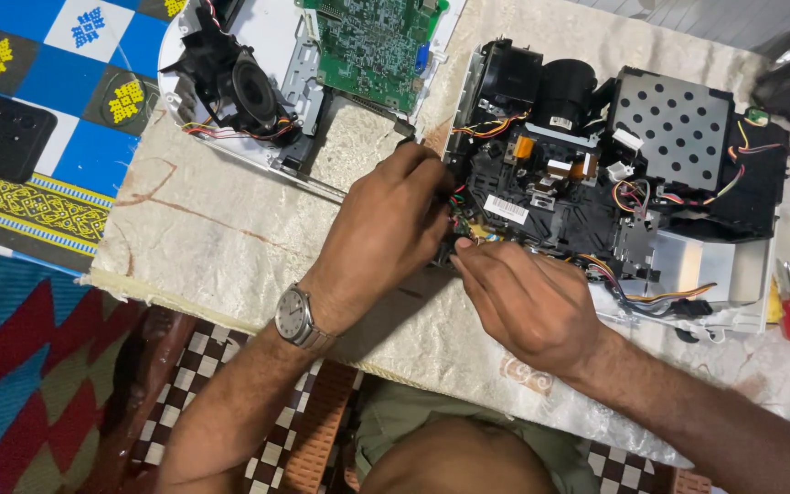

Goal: Disassembling a projector by removing screws and extracting internal modules

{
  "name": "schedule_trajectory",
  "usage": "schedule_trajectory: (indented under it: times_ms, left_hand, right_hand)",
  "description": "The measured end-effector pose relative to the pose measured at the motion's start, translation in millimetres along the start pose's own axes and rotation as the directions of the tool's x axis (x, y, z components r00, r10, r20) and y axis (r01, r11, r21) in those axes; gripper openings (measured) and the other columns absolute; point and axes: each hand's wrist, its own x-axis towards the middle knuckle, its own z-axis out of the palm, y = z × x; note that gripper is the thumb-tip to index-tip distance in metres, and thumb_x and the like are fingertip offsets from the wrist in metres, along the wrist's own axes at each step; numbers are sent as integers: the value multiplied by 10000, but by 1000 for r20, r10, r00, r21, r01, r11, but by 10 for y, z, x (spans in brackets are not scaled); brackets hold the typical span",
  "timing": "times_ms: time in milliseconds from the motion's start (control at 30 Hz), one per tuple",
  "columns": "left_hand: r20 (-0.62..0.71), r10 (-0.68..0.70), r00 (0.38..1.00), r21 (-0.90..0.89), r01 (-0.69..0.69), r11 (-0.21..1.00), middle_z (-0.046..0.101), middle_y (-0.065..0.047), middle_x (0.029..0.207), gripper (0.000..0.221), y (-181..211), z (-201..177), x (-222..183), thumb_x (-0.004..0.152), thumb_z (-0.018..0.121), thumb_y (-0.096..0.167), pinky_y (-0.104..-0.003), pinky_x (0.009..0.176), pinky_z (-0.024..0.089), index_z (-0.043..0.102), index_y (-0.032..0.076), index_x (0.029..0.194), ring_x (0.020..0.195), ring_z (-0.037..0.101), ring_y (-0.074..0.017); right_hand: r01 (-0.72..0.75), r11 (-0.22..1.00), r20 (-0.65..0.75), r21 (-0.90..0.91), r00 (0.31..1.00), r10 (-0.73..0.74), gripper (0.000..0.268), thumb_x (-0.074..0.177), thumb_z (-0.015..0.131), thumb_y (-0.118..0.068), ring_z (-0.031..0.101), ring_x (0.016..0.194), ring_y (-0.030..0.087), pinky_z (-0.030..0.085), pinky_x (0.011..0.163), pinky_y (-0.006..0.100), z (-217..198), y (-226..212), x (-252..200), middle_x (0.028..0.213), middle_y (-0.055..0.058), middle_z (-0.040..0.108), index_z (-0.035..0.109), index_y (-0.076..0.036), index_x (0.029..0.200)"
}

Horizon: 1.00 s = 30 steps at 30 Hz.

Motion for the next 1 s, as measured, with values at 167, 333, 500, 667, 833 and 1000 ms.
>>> schedule_trajectory:
  times_ms: [167,333,500,667,833,1000]
  left_hand:
    - [-54,35,998,-75,-39,996,592,-158,1060,268,-7,9,-26,876,638,64,-493,692,485,552,43,1130,867,615,-376]
    - [-123,68,990,-112,-82,990,594,-169,1065,340,46,26,-61,875,580,-2,-449,777,474,507,23,1206,934,593,-364]
    - [-216,40,976,-131,-69,989,638,-148,1053,302,66,78,-46,882,559,-23,-412,789,499,506,22,1176,929,632,-317]
    - [-234,49,971,-186,-94,978,625,-139,1034,230,61,53,-67,919,546,-9,-397,795,485,522,19,1147,898,610,-298]
    - [-99,10,995,-286,-38,957,691,-137,1069,150,11,-103,-86,981,564,54,-382,855,519,587,17,1124,964,685,-291]
    - [-58,-11,998,-315,-8,949,696,-129,1176,162,38,-210,-226,1017,572,80,-376,978,548,652,10,1139,1092,686,-268]
  right_hand:
    - [6,999,-16,46,1000,-5,90,964,733,54,740,834,259,608,769,329,21,-12,21,959,186,730,665,100,999]
    - [-3,999,-3,39,1000,3,73,983,693,46,732,845,262,599,789,337,30,-27,35,982,180,721,665,99,1024]
    - [-53,998,34,31,998,51,101,989,730,7,713,808,231,584,727,320,39,-11,33,989,158,724,675,75,1038]
    - [-99,993,76,59,993,94,129,995,726,-32,706,824,229,573,715,323,29,-18,32,983,144,710,661,62,1054]
    - [-191,962,129,193,977,168,166,980,727,-5,668,783,233,595,732,333,8,48,45,949,169,683,635,92,1079]
    - [-356,856,203,374,932,299,202,912,786,-68,716,803,202,590,725,276,-171,192,205,956,162,743,709,80,1027]
